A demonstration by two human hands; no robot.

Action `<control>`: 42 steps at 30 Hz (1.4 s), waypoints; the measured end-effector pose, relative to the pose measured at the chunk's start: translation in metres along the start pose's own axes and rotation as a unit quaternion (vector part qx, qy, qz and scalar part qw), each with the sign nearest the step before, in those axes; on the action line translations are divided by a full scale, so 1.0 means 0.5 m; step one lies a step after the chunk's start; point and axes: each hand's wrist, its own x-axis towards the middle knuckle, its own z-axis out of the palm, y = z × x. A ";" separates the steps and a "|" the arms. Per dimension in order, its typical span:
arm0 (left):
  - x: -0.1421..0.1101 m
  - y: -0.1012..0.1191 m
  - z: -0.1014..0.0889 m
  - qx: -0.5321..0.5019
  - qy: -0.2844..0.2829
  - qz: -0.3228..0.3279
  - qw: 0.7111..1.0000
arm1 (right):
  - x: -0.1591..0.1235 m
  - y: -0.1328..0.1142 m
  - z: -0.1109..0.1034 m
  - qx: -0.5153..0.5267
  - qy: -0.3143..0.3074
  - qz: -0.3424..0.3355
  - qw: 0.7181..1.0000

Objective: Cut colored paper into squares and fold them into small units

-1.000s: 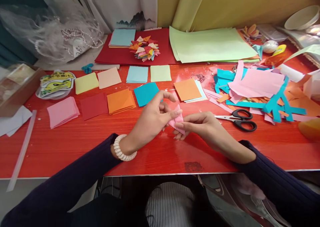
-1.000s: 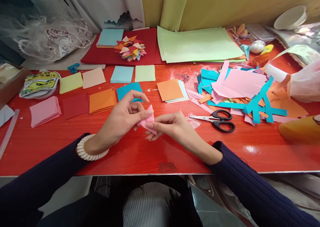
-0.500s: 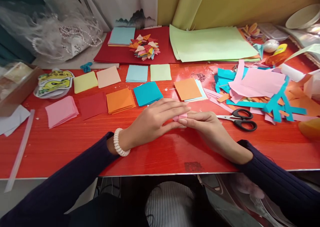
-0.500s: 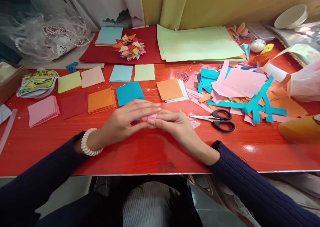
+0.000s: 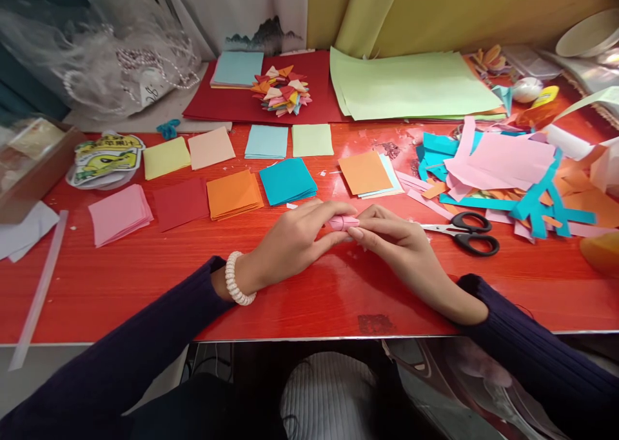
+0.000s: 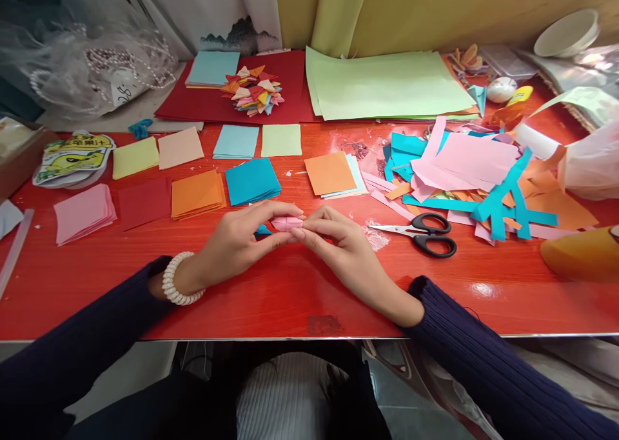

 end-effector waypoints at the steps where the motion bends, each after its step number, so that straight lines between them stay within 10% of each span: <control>1: 0.000 0.001 0.000 -0.009 -0.006 -0.007 1.000 | 0.000 -0.001 0.000 -0.006 0.000 -0.004 1.000; 14: 0.005 0.006 0.001 -0.100 0.041 -0.097 0.989 | 0.006 -0.002 -0.005 0.022 0.059 0.042 0.997; 26: 0.009 0.016 0.005 -0.278 0.032 -0.230 0.932 | 0.008 -0.003 -0.007 0.155 -0.036 0.111 0.981; 42: 0.015 0.017 -0.014 -0.205 -0.014 -0.281 0.937 | 0.015 -0.012 -0.013 0.154 -0.102 0.215 0.959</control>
